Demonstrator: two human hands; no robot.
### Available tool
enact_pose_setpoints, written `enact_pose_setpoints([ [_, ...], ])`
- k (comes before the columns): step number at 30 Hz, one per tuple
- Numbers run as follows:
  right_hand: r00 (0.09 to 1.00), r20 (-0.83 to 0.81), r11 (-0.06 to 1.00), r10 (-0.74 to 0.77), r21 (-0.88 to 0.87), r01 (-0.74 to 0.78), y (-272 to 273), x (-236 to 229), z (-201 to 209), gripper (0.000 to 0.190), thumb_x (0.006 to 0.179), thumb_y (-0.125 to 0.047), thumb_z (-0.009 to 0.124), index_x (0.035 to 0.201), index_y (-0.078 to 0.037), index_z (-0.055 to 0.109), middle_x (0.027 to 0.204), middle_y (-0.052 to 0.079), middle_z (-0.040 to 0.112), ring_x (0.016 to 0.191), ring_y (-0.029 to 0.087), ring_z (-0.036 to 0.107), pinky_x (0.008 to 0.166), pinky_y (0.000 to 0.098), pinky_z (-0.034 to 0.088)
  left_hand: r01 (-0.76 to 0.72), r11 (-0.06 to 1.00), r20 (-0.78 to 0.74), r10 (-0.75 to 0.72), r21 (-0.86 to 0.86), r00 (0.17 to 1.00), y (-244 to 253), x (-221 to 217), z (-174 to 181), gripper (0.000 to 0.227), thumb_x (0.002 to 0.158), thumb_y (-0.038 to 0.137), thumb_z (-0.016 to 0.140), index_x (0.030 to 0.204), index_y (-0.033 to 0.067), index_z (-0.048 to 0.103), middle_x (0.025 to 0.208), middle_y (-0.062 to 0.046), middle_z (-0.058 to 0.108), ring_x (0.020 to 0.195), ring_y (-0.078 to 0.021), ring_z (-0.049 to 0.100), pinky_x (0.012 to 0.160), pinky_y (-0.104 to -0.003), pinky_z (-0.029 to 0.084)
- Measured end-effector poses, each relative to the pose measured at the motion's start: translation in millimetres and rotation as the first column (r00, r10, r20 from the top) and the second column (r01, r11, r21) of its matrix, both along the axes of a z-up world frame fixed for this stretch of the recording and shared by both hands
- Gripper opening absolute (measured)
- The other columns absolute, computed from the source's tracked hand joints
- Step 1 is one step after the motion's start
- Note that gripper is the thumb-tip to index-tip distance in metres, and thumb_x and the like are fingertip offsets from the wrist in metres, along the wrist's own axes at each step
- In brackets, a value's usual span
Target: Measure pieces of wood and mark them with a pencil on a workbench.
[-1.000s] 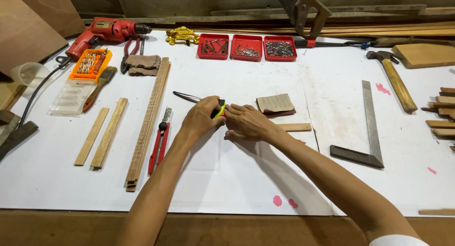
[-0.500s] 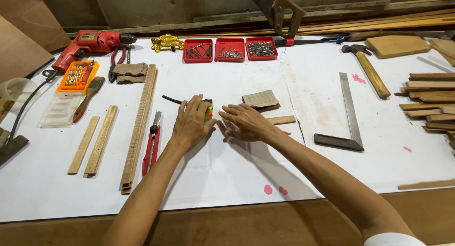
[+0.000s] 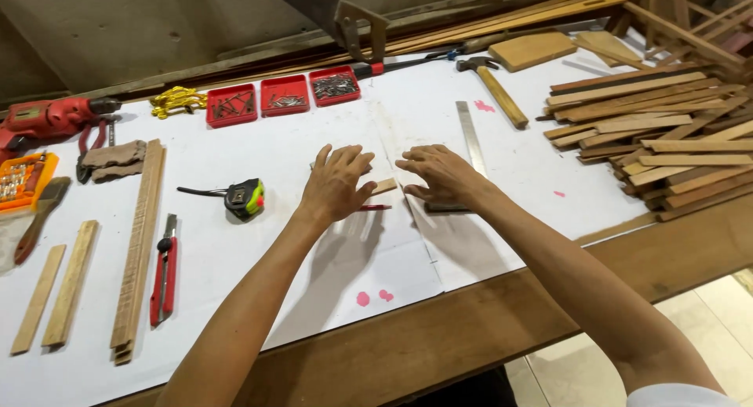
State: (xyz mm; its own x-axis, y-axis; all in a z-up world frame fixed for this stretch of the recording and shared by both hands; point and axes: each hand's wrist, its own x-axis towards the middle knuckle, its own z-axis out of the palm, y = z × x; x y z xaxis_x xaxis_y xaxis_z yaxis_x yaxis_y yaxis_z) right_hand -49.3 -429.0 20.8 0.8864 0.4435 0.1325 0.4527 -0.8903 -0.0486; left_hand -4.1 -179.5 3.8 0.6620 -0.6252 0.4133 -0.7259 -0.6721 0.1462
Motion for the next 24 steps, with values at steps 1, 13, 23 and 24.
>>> enact_pose_setpoints([
  [1, 1.0, -0.002, 1.0, -0.01, -0.002, 0.01, -14, -5, 3, 0.056, 0.091, -0.038, 0.068, 0.139, -0.012, 0.058, 0.145, 0.012, 0.057, 0.136, 0.028, 0.05, 0.116, 0.0441, 0.038, 0.01, 1.0, -0.002, -0.01, -0.002, 1.0, -14, 1, 1, 0.054, 0.086, 0.037, 0.075, 0.133, 0.0129, 0.061, 0.138, -0.011, 0.059, 0.135, -0.0264, 0.05, 0.117, -0.053, 0.026],
  [13, 0.986, -0.144, 0.996, -0.08, 0.021, 0.084, -133, -44, -18, 0.061, 0.074, -0.044, 0.083, 0.125, -0.013, 0.07, 0.141, 0.011, 0.059, 0.133, 0.03, 0.051, 0.113, 0.047, 0.041, 0.18, 0.975, -0.193, -0.152, 0.135, 0.969, -143, -26, -8, 0.052, 0.083, 0.044, 0.077, 0.124, 0.0127, 0.068, 0.121, -0.009, 0.064, 0.12, -0.026, 0.057, 0.119, -0.048, 0.028],
  [23, 0.992, -0.129, 0.976, -0.011, 0.215, 0.039, -146, -57, -41, 0.036, 0.077, -0.029, 0.082, 0.109, -0.011, 0.078, 0.14, 0.01, 0.06, 0.129, 0.029, 0.056, 0.111, 0.0444, 0.044, 0.286, 0.946, -0.322, -0.227, 0.15, 0.919, -171, -36, -25, 0.037, 0.081, 0.044, 0.078, 0.105, 0.0159, 0.077, 0.104, -0.006, 0.066, 0.108, -0.0235, 0.06, 0.106, -0.041, 0.039],
  [24, 0.993, -0.12, 0.973, 0.001, 0.231, 0.027, -146, -57, -41, 0.033, 0.08, -0.027, 0.08, 0.108, -0.01, 0.078, 0.14, 0.009, 0.06, 0.129, 0.029, 0.056, 0.11, 0.0437, 0.044, 0.286, 0.951, -0.324, -0.235, 0.117, 0.916, -171, -34, -28, 0.032, 0.082, 0.041, 0.076, 0.102, 0.0161, 0.078, 0.102, -0.005, 0.066, 0.107, -0.0225, 0.06, 0.105, -0.04, 0.041],
])
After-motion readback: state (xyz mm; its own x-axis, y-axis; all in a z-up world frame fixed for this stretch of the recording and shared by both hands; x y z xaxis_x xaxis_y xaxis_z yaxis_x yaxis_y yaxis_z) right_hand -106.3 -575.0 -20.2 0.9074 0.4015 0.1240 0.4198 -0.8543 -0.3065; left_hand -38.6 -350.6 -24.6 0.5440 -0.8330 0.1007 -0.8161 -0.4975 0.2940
